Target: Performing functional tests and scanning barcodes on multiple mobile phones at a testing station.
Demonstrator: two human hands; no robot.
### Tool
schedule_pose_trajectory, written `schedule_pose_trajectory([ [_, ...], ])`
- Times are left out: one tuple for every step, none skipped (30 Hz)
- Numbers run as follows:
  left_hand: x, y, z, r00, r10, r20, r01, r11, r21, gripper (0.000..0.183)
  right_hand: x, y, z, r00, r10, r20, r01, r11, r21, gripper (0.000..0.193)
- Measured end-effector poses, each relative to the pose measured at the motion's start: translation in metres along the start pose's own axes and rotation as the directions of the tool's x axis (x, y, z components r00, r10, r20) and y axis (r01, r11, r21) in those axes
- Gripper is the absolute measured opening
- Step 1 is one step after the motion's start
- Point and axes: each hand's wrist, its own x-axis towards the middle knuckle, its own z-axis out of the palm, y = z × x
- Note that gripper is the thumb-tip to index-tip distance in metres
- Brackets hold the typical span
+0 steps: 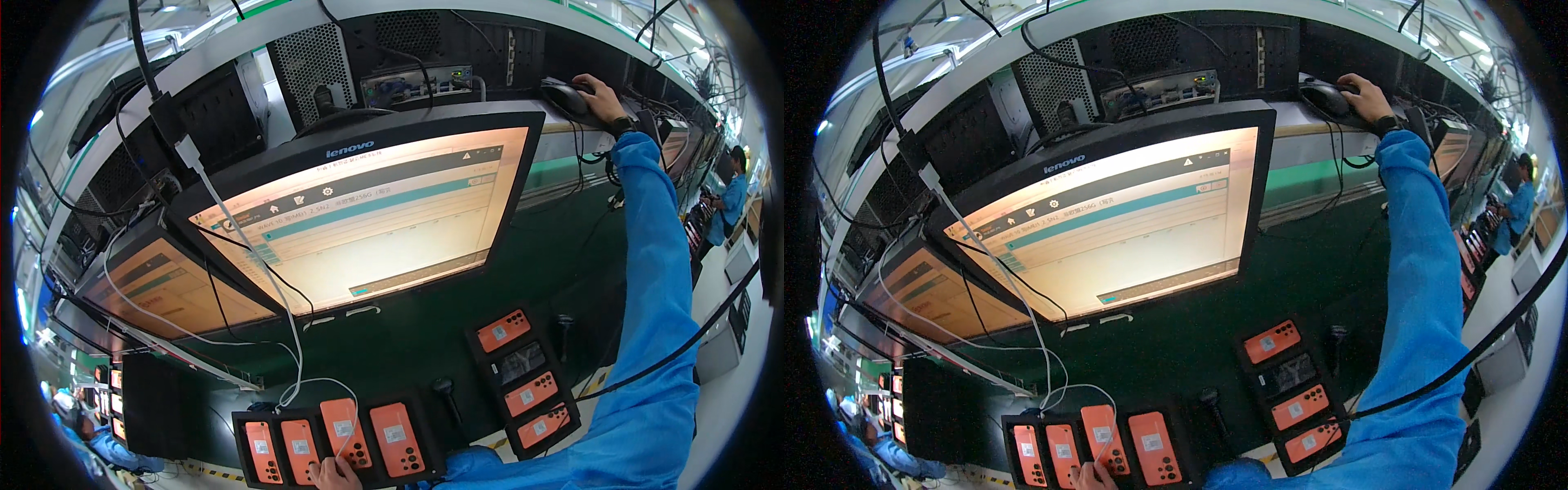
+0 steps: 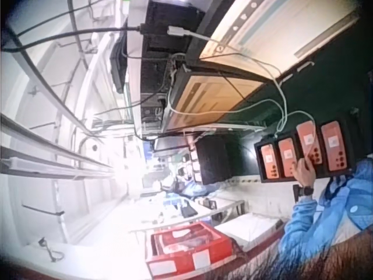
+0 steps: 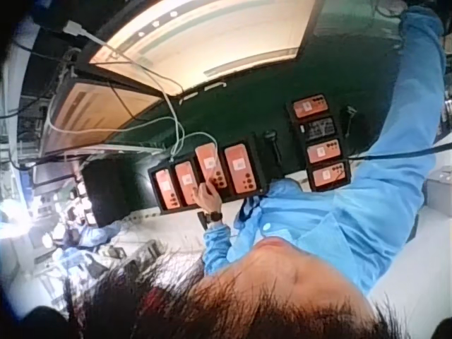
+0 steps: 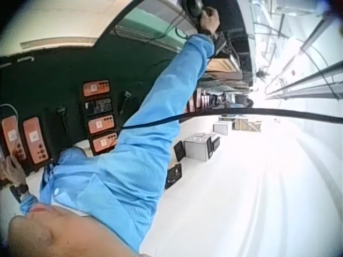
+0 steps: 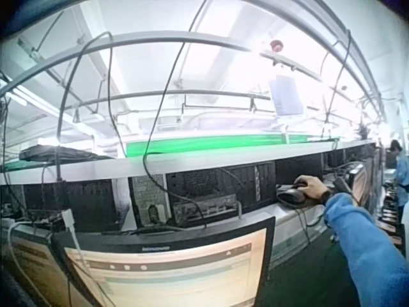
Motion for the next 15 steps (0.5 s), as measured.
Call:
schedule_pose_trajectory([
  [-0.001, 0.001, -0.001, 1.0, 0.003, 0.001, -0.003, 1.0, -0.006, 0.029, -0.001, 0.0, 0.0, 1.0, -0.001, 0.003, 0.001, 1.0, 0.001, 0.035],
  [-0.003, 0.001, -0.004, 1.0, -0.001, 0.003, 0.001, 1.0, -0.005, 0.029, -0.002, -0.001, -0.001, 1.0, -0.003, 0.005, 0.003, 1.0, -0.001, 0.035],
  [-0.005, 0.002, -0.007, 0.999, -0.035, 0.036, 0.036, 0.999, -0.009, 0.029, -0.003, -0.002, 0.0, 1.0, -0.006, 0.009, 0.006, 1.0, -0.001, 0.035],
  [-0.006, 0.005, -0.01, 0.995, -0.073, 0.07, 0.074, 0.997, -0.012, 0.029, -0.002, 0.0, 0.002, 1.0, -0.012, 0.016, 0.012, 1.0, 0.0, 0.035],
  [-0.006, 0.005, -0.011, 0.994, -0.084, 0.075, 0.085, 0.996, -0.009, 0.029, -0.002, 0.002, 0.005, 1.0, -0.021, 0.012, 0.021, 1.0, 0.016, 0.035],
  [-0.006, 0.001, -0.011, 0.998, -0.047, 0.048, 0.047, 0.999, -0.001, 0.03, -0.002, 0.004, 0.009, 0.999, -0.031, 0.013, 0.03, 0.999, 0.033, 0.035],
  [-0.01, -0.004, -0.009, 0.999, -0.016, 0.028, 0.016, 1.0, 0.013, 0.031, 0.0, 0.01, 0.015, 0.999, -0.04, 0.036, 0.039, 0.999, 0.038, 0.035],
  [-0.01, -0.006, -0.009, 0.997, -0.017, 0.077, 0.011, 0.996, 0.084, 0.023, 0.003, 0.018, 0.016, 0.996, -0.086, 0.023, 0.085, 0.996, 0.035, 0.035],
  [-0.01, -0.005, -0.008, 0.98, -0.127, 0.151, 0.117, 0.99, 0.077, 0.034, 0.005, 0.027, 0.017, 0.991, -0.13, 0.014, 0.129, 0.991, 0.033, 0.036],
  [-0.003, -0.001, -0.005, 0.977, -0.135, 0.163, 0.132, 0.991, 0.032, 0.032, 0.009, 0.05, 0.008, 0.991, -0.133, 0.021, 0.132, 0.99, 0.047, 0.036],
  [-0.002, -0.005, 0.0, 0.988, -0.087, 0.125, 0.084, 0.996, 0.029, 0.03, 0.012, 0.053, 0.006, 0.988, -0.153, -0.026, 0.153, 0.988, 0.002, 0.033],
  [-0.003, -0.008, 0.0, 0.992, -0.063, 0.113, 0.064, 0.998, -0.005, 0.029, 0.013, 0.052, 0.002, 0.928, -0.304, -0.218, 0.263, 0.945, -0.196, 0.031],
  [-0.005, -0.01, -0.006, 0.997, -0.036, 0.069, 0.034, 0.999, 0.023, 0.028, 0.006, 0.021, 0.006, 0.913, -0.276, -0.3, 0.219, 0.953, -0.209, 0.031],
  [0.003, -0.005, -0.003, 0.994, -0.031, 0.103, 0.034, 0.999, -0.025, 0.028, 0.001, 0.025, -0.023, 0.86, -0.283, -0.424, 0.155, 0.938, -0.311, 0.037],
  [0.01, 0.002, -0.002, 0.987, -0.084, 0.137, 0.092, 0.994, -0.051, 0.028, -0.004, 0.021, -0.035, 0.776, -0.295, -0.557, 0.094, 0.928, -0.361, 0.047],
])
